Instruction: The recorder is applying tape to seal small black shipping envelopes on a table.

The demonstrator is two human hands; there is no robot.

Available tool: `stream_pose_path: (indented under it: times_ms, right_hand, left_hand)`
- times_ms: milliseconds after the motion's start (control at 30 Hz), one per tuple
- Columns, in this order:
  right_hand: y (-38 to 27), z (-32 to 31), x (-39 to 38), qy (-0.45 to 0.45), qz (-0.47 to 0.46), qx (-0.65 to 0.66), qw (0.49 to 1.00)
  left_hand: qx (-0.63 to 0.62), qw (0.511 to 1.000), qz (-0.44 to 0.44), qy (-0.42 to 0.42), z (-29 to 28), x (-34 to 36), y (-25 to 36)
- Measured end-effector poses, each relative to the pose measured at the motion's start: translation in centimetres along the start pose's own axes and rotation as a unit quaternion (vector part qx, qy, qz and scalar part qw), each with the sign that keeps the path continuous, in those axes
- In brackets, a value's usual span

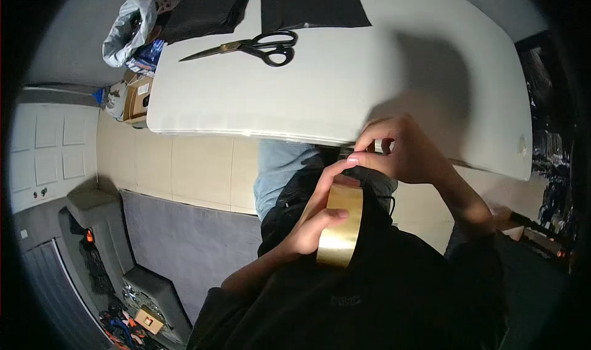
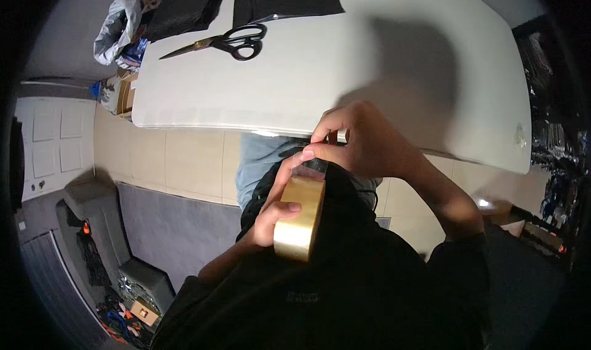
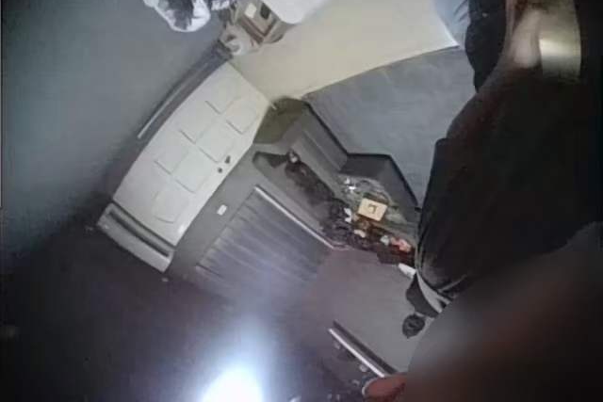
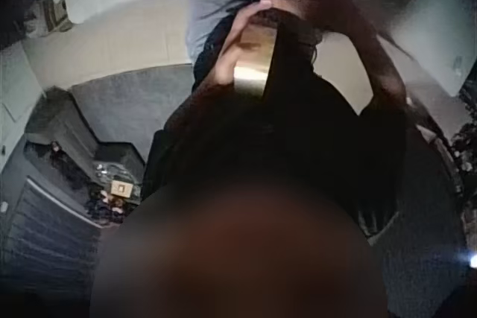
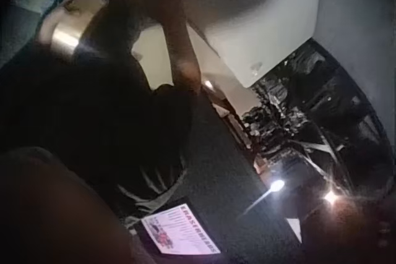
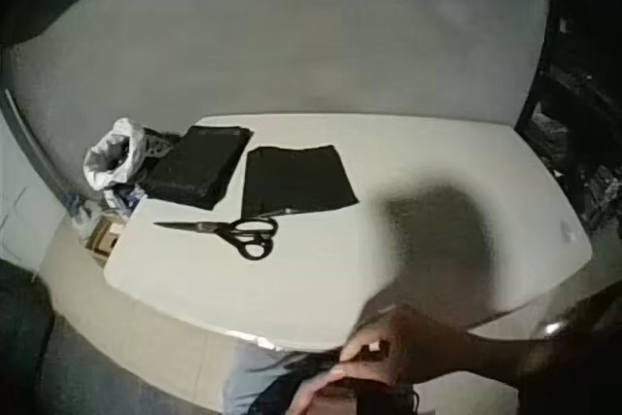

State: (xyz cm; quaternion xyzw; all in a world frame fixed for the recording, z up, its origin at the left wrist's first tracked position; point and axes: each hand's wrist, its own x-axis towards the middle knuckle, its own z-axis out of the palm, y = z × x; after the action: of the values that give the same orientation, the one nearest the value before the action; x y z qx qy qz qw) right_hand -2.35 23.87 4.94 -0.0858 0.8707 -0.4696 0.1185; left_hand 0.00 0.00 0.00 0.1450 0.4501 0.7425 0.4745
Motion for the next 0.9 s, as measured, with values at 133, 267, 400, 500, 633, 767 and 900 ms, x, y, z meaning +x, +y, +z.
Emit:
stream_pose_path:
  times_ms: [133, 267, 400, 500, 633, 767, 900]
  right_hand:
    - [0.4, -0.8, -1.2, 0.020, -0.012, 0.020, 1.000]
    - [1.5, -1.3, -2.1, 0.015, 0.000, -0.021, 1.000]
    - [1.9, -1.3, -2.7, 0.050, -0.038, -0.038, 0.997]
    - [-0.3, -3.0, -3.5, 0.197, -0.073, -0.048, 0.977]
    - [1.7, -3.6, -1.7, 0.136, -0.086, -0.087, 0.983]
    - [4.9, -2.8, 0.4, 0.071, -0.021, -0.066, 0.995]
    - [5.4, -2.1, 0.4, 0.069, -0.036, -0.076, 0.994]
  left_hand:
    - [0.060, 0.998, 0.019, -0.032, 0.8, -0.1, 0.0]
    - [0.183, 0.972, 0.043, -0.142, 0.7, -0.2, -1.1]
    - [0.117, 0.989, -0.034, -0.081, 1.9, -0.2, -0.9]
    - [0.010, 0.997, -0.054, -0.061, 1.5, 0.2, -2.7]
    - [-0.013, 0.998, -0.052, -0.039, 1.5, 0.0, -3.4]
    - [-0.010, 0.997, -0.058, -0.051, 1.3, 0.5, -3.9]
    - [0.005, 0.998, -0.047, -0.049, 1.9, 0.1, -2.8]
